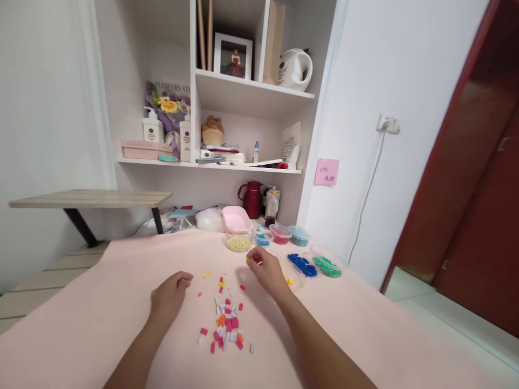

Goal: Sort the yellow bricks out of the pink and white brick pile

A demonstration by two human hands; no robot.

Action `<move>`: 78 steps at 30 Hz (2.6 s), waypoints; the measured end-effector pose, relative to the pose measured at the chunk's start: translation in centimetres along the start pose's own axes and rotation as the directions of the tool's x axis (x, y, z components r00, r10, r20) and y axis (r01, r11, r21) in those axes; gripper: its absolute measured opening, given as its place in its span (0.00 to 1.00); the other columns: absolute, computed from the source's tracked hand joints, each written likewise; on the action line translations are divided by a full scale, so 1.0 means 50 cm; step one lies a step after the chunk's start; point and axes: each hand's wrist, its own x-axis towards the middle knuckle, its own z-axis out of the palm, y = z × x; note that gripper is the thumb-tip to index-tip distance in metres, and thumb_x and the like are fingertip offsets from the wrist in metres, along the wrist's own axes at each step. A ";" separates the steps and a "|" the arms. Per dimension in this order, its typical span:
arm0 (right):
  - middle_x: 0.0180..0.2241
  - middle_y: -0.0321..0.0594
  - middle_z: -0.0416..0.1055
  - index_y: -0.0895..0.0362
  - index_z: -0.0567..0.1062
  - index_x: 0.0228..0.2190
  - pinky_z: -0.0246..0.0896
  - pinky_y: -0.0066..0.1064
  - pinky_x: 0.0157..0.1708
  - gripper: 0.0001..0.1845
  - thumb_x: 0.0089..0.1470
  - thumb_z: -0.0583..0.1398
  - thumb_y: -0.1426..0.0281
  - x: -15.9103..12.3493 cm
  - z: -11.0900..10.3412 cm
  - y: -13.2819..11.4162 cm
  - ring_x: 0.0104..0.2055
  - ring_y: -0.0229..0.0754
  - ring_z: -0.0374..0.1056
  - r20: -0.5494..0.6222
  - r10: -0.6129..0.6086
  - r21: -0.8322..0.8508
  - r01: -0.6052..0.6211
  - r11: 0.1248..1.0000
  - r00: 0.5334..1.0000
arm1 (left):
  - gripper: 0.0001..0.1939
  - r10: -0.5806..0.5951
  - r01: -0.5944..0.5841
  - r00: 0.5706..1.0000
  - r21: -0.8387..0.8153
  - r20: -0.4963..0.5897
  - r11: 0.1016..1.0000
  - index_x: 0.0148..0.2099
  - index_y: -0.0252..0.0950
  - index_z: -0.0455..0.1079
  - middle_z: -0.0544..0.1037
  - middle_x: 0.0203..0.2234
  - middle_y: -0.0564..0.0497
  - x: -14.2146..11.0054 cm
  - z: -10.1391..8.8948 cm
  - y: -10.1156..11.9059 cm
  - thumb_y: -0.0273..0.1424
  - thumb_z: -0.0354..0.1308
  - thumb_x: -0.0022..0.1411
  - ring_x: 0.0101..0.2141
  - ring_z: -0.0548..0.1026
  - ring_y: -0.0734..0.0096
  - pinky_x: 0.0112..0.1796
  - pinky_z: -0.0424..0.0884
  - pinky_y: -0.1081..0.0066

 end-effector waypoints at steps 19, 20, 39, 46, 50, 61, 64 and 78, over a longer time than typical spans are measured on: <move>0.42 0.42 0.74 0.53 0.78 0.43 0.60 0.30 0.46 0.18 0.53 0.55 0.76 -0.043 0.051 -0.018 0.45 0.43 0.70 0.299 -0.131 -0.137 0.178 0.974 0.945 | 0.12 -0.005 0.006 1.000 0.005 -0.011 1.000 0.35 0.44 0.76 0.83 0.37 0.58 -0.007 0.000 0.008 0.27 0.51 0.59 0.44 0.78 0.66 0.46 0.67 0.70; 0.43 0.43 0.74 0.53 0.78 0.45 0.60 0.31 0.47 0.19 0.54 0.55 0.76 -0.046 0.059 -0.021 0.46 0.44 0.69 0.337 -0.110 -0.179 0.178 0.968 0.935 | 0.12 -0.008 0.008 1.000 0.005 -0.009 1.000 0.36 0.44 0.76 0.83 0.36 0.58 -0.008 0.000 0.008 0.26 0.51 0.59 0.43 0.78 0.66 0.46 0.67 0.70; 0.40 0.39 0.71 0.47 0.80 0.43 0.61 0.29 0.45 0.17 0.58 0.54 0.74 -0.038 0.066 -0.001 0.42 0.40 0.70 0.399 -0.159 -0.034 0.188 0.981 0.903 | 0.14 0.009 -0.008 0.999 -0.013 0.042 1.000 0.45 0.35 0.72 0.77 0.43 0.48 -0.018 0.001 0.007 0.39 0.55 0.66 0.44 0.75 0.66 0.49 0.69 0.56; 0.40 0.39 0.73 0.51 0.79 0.36 0.59 0.27 0.42 0.15 0.53 0.56 0.78 -0.039 0.058 -0.012 0.43 0.40 0.69 0.372 -0.078 -0.211 0.166 0.963 0.925 | 0.14 0.014 -0.014 0.999 -0.008 0.042 1.000 0.43 0.35 0.73 0.79 0.41 0.49 -0.020 -0.003 0.013 0.40 0.54 0.66 0.45 0.75 0.66 0.51 0.66 0.55; 0.40 0.40 0.73 0.50 0.79 0.41 0.60 0.27 0.41 0.17 0.55 0.56 0.76 -0.038 0.053 -0.007 0.41 0.40 0.70 0.357 -0.076 -0.213 0.160 0.964 0.931 | 0.09 0.005 -0.005 0.999 -0.008 0.036 1.000 0.41 0.37 0.74 0.80 0.39 0.51 -0.021 -0.006 0.017 0.34 0.54 0.65 0.44 0.76 0.67 0.52 0.65 0.58; 0.37 0.36 0.75 0.51 0.80 0.30 0.56 0.26 0.35 0.14 0.49 0.58 0.79 -0.029 0.052 -0.016 0.41 0.40 0.69 0.369 -0.019 -0.305 0.141 0.942 0.929 | 0.11 -0.007 0.007 1.000 0.009 -0.007 1.000 0.34 0.44 0.76 0.83 0.37 0.58 -0.016 -0.006 0.016 0.28 0.51 0.58 0.45 0.77 0.64 0.49 0.65 0.67; 0.37 0.36 0.75 0.52 0.79 0.29 0.55 0.26 0.34 0.12 0.48 0.59 0.79 -0.031 0.054 -0.017 0.40 0.40 0.69 0.360 -0.025 -0.306 0.143 0.941 0.933 | 0.12 -0.002 0.002 1.000 0.020 -0.006 1.000 0.35 0.44 0.76 0.83 0.38 0.58 -0.014 -0.006 0.015 0.28 0.51 0.58 0.45 0.77 0.64 0.49 0.65 0.67; 0.37 0.41 0.73 0.55 0.76 0.33 0.59 0.32 0.40 0.08 0.56 0.57 0.73 0.013 -0.075 0.038 0.39 0.42 0.69 -0.074 0.017 -0.309 -0.039 0.950 0.997 | 0.12 0.009 -0.009 1.000 0.035 0.013 0.999 0.35 0.45 0.76 0.83 0.38 0.57 0.001 -0.005 0.008 0.28 0.51 0.59 0.45 0.77 0.63 0.46 0.66 0.67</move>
